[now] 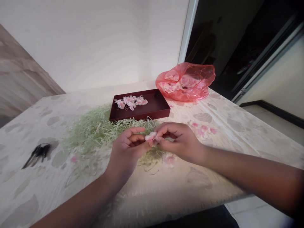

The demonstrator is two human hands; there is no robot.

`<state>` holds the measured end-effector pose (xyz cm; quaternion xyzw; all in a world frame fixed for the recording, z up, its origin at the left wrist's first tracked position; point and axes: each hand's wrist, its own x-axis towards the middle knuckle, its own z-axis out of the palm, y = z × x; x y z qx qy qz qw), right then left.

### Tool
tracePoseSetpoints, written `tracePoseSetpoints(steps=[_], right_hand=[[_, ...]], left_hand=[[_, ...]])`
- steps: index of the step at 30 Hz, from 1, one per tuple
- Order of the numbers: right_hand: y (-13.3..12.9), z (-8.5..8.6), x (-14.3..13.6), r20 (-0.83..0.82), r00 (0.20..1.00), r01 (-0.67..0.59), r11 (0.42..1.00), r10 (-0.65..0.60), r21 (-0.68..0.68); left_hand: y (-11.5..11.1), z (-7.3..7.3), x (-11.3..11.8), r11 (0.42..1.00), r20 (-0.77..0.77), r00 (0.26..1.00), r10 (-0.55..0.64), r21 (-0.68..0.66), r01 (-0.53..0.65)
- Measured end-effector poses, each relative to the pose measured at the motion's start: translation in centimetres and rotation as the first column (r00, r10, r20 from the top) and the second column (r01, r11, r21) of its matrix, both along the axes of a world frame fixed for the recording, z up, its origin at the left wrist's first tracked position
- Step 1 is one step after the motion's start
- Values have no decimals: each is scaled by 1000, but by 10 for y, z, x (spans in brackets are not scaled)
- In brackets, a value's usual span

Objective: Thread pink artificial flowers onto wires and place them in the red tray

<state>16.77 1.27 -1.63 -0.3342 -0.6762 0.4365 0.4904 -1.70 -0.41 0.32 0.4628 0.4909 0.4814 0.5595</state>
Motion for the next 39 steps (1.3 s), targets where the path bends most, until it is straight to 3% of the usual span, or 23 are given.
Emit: tracePoseSetpoints(steps=[5, 11, 15, 20, 24, 27, 29, 31, 34, 39], right_hand=[[-1, 0, 0, 121, 989, 51, 966, -84, 254], [1, -3, -4, 139, 970, 104, 855, -201, 509], [0, -4, -4, 172, 961, 85, 823, -216, 562], [0, -5, -4, 218, 956, 45, 832, -196, 552], [1, -6, -4, 188, 973, 31, 882, -134, 469], [0, -3, -3, 33, 999, 3, 983, -9, 186], [-2, 1, -2, -111, 993, -43, 999, 41, -16], [-3, 5, -2, -205, 977, -89, 988, 62, -125], [-5, 7, -3, -227, 971, -125, 974, 81, -189], [-5, 4, -5, -178, 983, -85, 978, 51, -189]], left_hand=[[0, -1, 0, 1000, 17, 1000, -3, 7, 3], [-1, -4, -1, 999, 0, 1000, 7, 33, -7], [-2, -2, -1, 995, -45, 999, 12, 104, -7], [-5, -1, 0, 993, -90, 995, 30, 113, -20], [-6, -2, -1, 990, -73, 997, 24, 138, -14], [-4, -3, -3, 989, 5, 1000, 6, 149, -6], [-4, -4, -4, 985, 29, 999, 13, 172, -18], [-4, -4, -5, 980, 12, 1000, 17, 197, -19], [-6, -6, -5, 974, -65, 998, -26, 224, 40], [-7, -10, -9, 947, -204, 977, -61, 298, 121]])
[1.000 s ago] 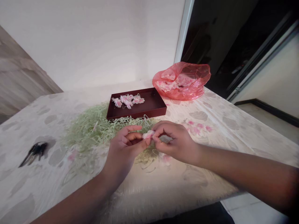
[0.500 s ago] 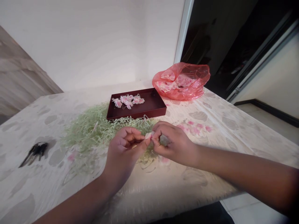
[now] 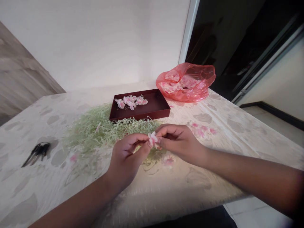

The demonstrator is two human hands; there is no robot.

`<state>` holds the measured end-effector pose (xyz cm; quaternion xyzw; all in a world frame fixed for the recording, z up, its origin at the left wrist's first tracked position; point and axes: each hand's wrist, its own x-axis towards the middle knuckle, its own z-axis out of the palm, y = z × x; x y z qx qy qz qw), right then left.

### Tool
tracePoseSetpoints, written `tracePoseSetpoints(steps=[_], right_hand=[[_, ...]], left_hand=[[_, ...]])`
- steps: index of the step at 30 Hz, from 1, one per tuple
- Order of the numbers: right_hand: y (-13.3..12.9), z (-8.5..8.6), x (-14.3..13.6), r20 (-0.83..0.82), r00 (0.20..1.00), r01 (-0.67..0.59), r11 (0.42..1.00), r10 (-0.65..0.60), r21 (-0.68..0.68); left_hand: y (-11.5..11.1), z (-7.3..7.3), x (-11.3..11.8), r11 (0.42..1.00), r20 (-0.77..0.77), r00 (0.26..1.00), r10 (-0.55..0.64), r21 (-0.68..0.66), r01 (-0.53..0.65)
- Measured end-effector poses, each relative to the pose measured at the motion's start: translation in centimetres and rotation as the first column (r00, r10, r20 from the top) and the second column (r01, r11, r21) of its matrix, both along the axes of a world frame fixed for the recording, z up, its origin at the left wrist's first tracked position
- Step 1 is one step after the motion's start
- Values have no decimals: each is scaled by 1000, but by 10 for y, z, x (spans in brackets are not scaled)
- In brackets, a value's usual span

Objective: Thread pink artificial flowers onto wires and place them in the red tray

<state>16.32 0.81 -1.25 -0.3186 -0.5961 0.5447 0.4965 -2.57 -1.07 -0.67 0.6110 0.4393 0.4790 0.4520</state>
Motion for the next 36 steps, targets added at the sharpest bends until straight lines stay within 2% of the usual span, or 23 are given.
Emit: tracePoseSetpoints(steps=[6, 13, 17, 21, 25, 27, 28, 29, 31, 33, 36], right_hand=[[3, 1, 2, -1, 1000, -4, 1000, 4, -8], [3, 6, 2, -31, 998, -66, 991, 63, -115], [5, 4, 3, -5, 999, -46, 984, 46, -172], [8, 2, 2, -80, 994, -95, 959, 76, -267], [11, 4, 2, -167, 986, -72, 941, 17, -332], [13, 6, 2, -175, 984, -45, 938, -17, -344], [14, 8, 3, -176, 984, -38, 938, -24, -343], [15, 8, 4, -181, 983, -37, 941, -27, -338], [16, 8, 5, -193, 981, -40, 947, -24, -320], [16, 6, 6, -186, 982, -35, 951, -24, -306], [15, 2, 5, -151, 988, -33, 946, -17, -323]], left_hand=[[1, 1, 0, 999, -58, 998, 38, -21, -40], [5, 1, 3, 998, -43, 998, 38, -52, -41], [4, -1, 3, 1000, -70, 997, 25, 1, -25], [2, -2, 2, 997, -154, 988, -33, 59, 42], [-1, -1, 0, 971, -285, 958, 22, 233, 47], [0, 1, -1, 919, -414, 910, 18, 365, 148], [0, 3, -2, 874, -490, 872, -23, 414, 255], [2, 5, -2, 824, -566, 822, -64, 436, 363], [4, 7, -1, 749, -662, 741, -110, 435, 500], [7, 7, 0, 731, -697, 701, -148, 400, 553], [8, 5, 0, 793, -625, 756, -195, 353, 496]])
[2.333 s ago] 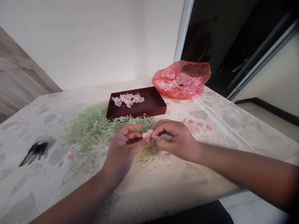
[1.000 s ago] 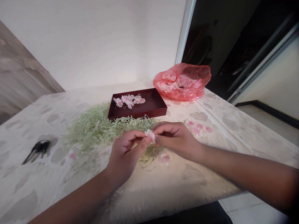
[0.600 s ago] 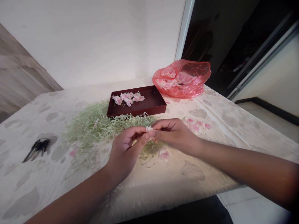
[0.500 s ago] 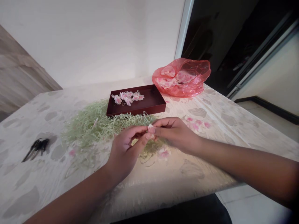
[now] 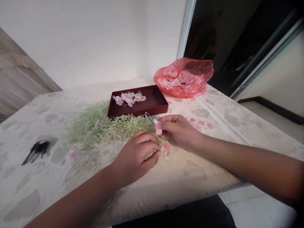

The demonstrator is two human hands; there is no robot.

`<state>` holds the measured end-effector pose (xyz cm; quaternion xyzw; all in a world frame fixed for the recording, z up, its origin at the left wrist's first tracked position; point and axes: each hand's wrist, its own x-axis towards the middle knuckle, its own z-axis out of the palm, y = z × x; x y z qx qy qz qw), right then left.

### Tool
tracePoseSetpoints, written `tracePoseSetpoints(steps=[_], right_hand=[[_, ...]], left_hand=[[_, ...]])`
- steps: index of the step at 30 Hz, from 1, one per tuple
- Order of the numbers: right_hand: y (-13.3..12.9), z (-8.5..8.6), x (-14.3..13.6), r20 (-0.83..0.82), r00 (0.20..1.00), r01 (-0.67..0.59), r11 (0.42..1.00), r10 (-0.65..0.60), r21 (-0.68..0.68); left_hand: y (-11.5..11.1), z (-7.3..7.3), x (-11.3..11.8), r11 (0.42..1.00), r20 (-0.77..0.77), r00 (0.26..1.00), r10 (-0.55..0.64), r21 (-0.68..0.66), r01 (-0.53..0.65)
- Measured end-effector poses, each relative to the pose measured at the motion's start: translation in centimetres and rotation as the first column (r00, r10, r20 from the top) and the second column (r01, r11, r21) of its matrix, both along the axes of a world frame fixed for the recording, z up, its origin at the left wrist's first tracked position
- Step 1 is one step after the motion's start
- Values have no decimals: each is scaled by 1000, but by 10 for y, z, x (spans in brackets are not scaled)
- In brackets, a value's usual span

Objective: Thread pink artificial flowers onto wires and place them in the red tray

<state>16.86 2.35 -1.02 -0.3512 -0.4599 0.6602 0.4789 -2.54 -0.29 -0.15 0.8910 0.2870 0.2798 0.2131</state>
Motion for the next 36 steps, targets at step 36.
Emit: tracePoseSetpoints(steps=[36], right_hand=[[-11, 6, 1, 236, 971, -53, 926, -39, 373]], left_hand=[[-7, 0, 7, 622, 395, 752, 527, -783, -25]])
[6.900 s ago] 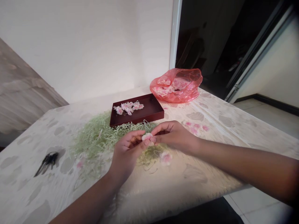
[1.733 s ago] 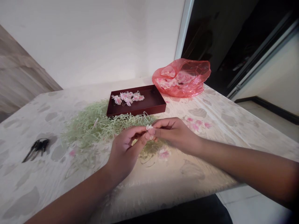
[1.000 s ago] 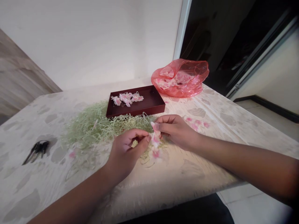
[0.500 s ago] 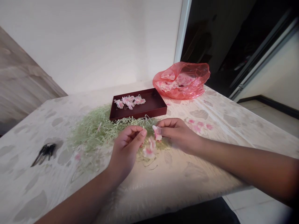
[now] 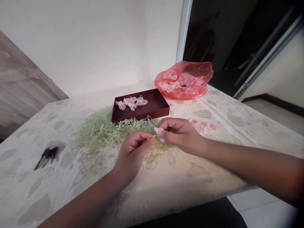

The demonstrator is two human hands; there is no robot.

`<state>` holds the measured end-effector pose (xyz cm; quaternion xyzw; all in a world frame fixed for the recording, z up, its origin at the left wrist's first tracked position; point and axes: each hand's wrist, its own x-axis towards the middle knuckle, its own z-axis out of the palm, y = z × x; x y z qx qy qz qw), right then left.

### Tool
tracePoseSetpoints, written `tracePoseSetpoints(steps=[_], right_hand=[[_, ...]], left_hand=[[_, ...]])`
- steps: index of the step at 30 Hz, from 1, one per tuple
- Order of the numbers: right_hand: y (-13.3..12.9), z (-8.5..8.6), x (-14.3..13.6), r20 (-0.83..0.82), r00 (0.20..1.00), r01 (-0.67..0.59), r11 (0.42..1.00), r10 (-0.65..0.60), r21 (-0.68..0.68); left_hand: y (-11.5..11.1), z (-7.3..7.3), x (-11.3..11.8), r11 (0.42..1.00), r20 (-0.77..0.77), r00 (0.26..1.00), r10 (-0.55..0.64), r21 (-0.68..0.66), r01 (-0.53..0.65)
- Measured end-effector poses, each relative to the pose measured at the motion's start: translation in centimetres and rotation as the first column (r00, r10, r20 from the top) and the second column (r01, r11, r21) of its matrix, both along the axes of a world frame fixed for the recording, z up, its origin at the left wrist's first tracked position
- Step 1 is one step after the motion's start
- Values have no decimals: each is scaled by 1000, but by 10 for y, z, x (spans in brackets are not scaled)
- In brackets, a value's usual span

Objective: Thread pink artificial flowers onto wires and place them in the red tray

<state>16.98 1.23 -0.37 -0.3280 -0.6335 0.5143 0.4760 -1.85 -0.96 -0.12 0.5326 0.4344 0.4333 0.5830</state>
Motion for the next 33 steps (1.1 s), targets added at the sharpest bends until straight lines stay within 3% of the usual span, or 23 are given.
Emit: tracePoseSetpoints(steps=[13, 20, 33], right_hand=[[0, -4, -2, 45, 999, -14, 1000, 13, 14], [1, -7, -5, 178, 984, -24, 995, 6, 98], [-4, -9, -5, 121, 992, -38, 990, 22, 133]], left_hand=[[-2, -5, 0, 1000, -25, 1000, -9, 11, 9], [-7, -6, 2, 1000, -87, 996, 18, -1, -18], [-5, 0, 3, 995, -84, 992, 94, 45, -91]])
